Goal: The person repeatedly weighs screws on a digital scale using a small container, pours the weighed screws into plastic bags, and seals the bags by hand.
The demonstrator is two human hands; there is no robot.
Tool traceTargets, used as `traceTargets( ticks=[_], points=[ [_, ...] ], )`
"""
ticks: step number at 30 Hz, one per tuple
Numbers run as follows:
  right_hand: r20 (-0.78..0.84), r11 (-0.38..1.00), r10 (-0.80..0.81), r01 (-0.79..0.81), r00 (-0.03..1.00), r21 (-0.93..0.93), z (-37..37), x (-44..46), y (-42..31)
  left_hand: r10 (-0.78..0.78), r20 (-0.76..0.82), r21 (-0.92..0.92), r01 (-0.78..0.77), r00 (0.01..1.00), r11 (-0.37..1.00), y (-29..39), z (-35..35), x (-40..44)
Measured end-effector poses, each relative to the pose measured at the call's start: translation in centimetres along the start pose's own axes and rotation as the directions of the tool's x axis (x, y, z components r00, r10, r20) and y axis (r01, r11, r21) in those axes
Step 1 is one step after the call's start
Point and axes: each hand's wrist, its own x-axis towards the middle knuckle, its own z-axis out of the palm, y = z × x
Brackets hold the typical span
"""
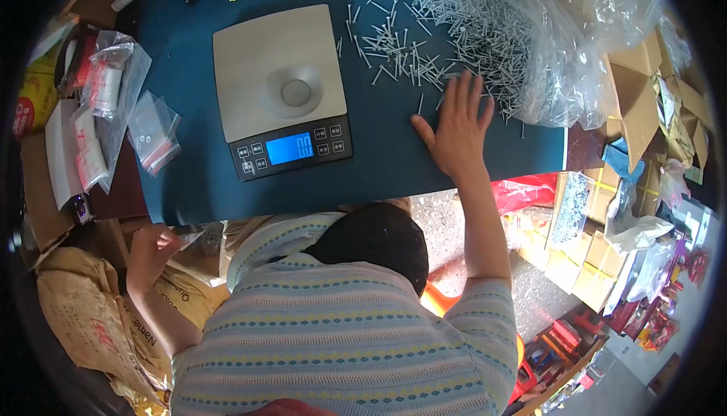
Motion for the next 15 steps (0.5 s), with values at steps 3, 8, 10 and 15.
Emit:
traceTargets(
  ticks=[3,8,10,15],
  points=[
    [-0.125,0.995,-0.075,0.083,0.989,0.063,0.7,3.1,-1.4,0.079,-0.113,-0.205,-0.101,0.99,0.974,1.3,1.6,1.0],
    [-0.241,0.911,-0.149,0.228,0.959,0.344,1.1,9.3,-3.4,0.3,-0.184,-0.213,-0.336,0.936,0.917,4.0,2.2,1.6],
    [-0.348,0.843,-0.181,0.328,0.92,0.427,1.3,11.2,-4.1,0.312,-0.218,-0.191,-0.354,0.925,0.915,4.4,2.0,1.7],
    [-0.348,0.824,-0.232,0.373,0.908,0.426,2.6,12.7,-4.6,0.29,-0.252,-0.233,-0.349,0.923,0.908,4.5,2.2,2.1]
  ],
)
